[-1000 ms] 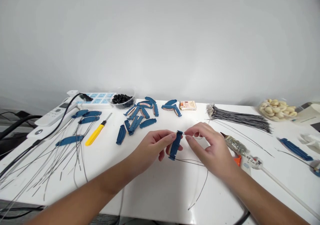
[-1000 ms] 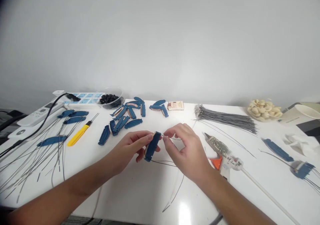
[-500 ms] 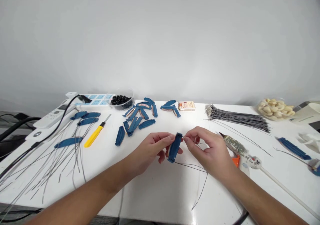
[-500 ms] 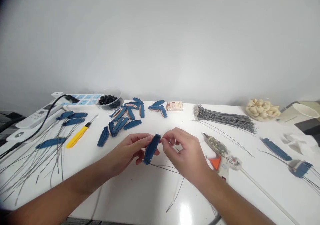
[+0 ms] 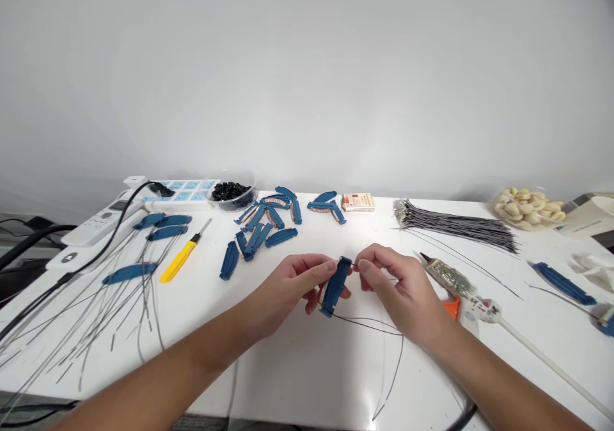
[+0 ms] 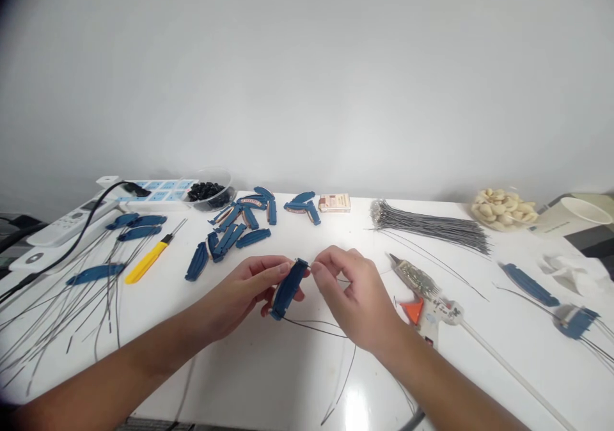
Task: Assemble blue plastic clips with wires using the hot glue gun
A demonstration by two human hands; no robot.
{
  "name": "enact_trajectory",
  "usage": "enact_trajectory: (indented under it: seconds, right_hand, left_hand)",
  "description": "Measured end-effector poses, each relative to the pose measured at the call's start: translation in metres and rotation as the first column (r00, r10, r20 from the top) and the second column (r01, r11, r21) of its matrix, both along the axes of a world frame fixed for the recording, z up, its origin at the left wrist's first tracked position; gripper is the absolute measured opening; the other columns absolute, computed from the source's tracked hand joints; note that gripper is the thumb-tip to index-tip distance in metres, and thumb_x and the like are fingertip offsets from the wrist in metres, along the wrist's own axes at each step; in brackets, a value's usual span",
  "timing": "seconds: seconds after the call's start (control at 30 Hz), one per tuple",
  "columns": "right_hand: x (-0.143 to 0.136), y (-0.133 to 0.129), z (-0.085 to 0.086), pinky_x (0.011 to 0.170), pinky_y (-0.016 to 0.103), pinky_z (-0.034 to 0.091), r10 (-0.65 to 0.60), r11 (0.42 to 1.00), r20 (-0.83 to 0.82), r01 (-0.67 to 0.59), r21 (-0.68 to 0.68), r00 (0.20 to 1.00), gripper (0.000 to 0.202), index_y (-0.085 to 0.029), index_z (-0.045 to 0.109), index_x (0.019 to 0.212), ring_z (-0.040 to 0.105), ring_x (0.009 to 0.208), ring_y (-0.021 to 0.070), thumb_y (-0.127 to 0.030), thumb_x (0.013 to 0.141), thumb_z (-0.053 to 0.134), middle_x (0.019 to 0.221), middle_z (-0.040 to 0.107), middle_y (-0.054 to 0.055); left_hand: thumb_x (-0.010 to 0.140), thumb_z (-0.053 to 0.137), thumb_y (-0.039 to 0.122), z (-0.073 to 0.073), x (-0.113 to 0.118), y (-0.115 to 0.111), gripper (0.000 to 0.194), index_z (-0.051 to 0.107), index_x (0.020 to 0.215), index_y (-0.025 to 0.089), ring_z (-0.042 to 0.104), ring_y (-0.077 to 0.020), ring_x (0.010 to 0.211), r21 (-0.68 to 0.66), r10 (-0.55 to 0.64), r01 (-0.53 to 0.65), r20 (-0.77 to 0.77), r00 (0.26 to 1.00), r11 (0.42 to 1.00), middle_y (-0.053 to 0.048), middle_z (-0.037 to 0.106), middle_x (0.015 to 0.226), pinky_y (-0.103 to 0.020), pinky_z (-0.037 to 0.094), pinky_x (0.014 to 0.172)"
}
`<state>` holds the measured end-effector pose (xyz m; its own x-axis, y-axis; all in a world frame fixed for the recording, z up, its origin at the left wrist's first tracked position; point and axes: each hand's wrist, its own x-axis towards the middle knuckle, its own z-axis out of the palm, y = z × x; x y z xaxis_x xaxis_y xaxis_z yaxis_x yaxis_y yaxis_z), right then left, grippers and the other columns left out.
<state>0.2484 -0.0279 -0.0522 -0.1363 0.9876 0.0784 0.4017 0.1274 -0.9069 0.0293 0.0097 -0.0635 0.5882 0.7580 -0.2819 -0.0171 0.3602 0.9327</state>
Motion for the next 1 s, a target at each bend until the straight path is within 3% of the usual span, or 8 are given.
enact_trajectory:
  seconds: [0.1, 0.2, 0.33, 0.53, 0.8, 1.0]
  right_hand:
    - [0.002, 0.001, -0.001, 0.065, 0.03, 0.038, 0.023, 0.995, -0.104, -0.033, -0.096, 0.994, 0.037, -0.022, 0.067, 0.081, 0.051, 0.067, 0.0153, -0.04, 0.107, 0.047, 0.065, 0.055, -0.003]
    - [0.002, 0.004, -0.005, 0.06, 0.029, 0.033, 0.015, 0.986, -0.17, -0.043, -0.163, 0.985, 0.033, -0.022, 0.066, 0.078, 0.044, 0.063, 0.0137, -0.037, 0.103, 0.052, 0.065, 0.049, -0.004]
    - [0.001, 0.008, -0.008, 0.062, 0.029, 0.035, 0.003, 0.978, -0.197, -0.044, -0.202, 0.98, 0.027, -0.022, 0.066, 0.077, 0.043, 0.061, 0.0132, -0.033, 0.099, 0.057, 0.064, 0.048, -0.005]
    - [0.002, 0.007, -0.008, 0.078, 0.033, 0.045, 0.058, 0.976, -0.245, -0.107, -0.19, 0.968, 0.028, -0.022, 0.069, 0.084, 0.061, 0.083, 0.0192, -0.04, 0.102, 0.059, 0.082, 0.071, 0.001]
    - [0.002, 0.001, -0.01, 0.059, 0.028, 0.038, 0.039, 0.995, -0.158, -0.053, -0.084, 0.987, 0.028, -0.02, 0.069, 0.082, 0.049, 0.062, 0.0138, -0.039, 0.102, 0.062, 0.064, 0.054, -0.003]
    - [0.001, -0.001, -0.005, 0.064, 0.03, 0.043, 0.087, 0.992, -0.16, -0.101, -0.081, 0.983, 0.029, -0.02, 0.068, 0.081, 0.053, 0.065, 0.0154, -0.035, 0.104, 0.058, 0.069, 0.064, 0.0]
  left_hand:
    - [0.101, 0.066, 0.051, -0.001, 0.0, 0.0, 0.039, 0.081, 0.11, 0.016, 0.055, -0.0086, 0.061, 0.006, 0.002, -0.002, -0.002, 1.0, 1.0, -0.011, 0.081, 0.089, -0.019, 0.037, 0.051]
    - [0.101, 0.067, 0.051, -0.002, -0.001, 0.0, 0.038, 0.08, 0.106, 0.015, 0.054, -0.0086, 0.06, 0.019, -0.001, 0.001, -0.004, 1.0, 1.0, -0.01, 0.081, 0.089, -0.019, 0.038, 0.051]
    - [0.101, 0.066, 0.05, -0.003, -0.001, 0.0, 0.038, 0.079, 0.102, 0.015, 0.054, -0.0085, 0.06, 0.038, -0.01, 0.01, -0.005, 1.0, 0.999, -0.01, 0.081, 0.089, -0.019, 0.038, 0.051]
    - [0.101, 0.066, 0.05, -0.001, -0.001, 0.0, 0.038, 0.078, 0.102, 0.015, 0.054, -0.0087, 0.062, 0.047, -0.003, 0.003, -0.01, 1.0, 0.999, -0.01, 0.081, 0.089, -0.019, 0.039, 0.052]
    - [0.102, 0.065, 0.05, 0.002, -0.001, -0.004, 0.038, 0.08, 0.108, 0.016, 0.055, -0.0093, 0.063, 0.029, -0.017, 0.016, 0.003, 1.0, 0.999, -0.011, 0.082, 0.092, -0.019, 0.039, 0.051]
    - [0.101, 0.066, 0.051, 0.002, -0.002, -0.004, 0.038, 0.079, 0.106, 0.015, 0.055, -0.0095, 0.065, -0.019, -0.063, 0.063, 0.025, 0.998, 0.998, -0.012, 0.082, 0.095, -0.019, 0.039, 0.052]
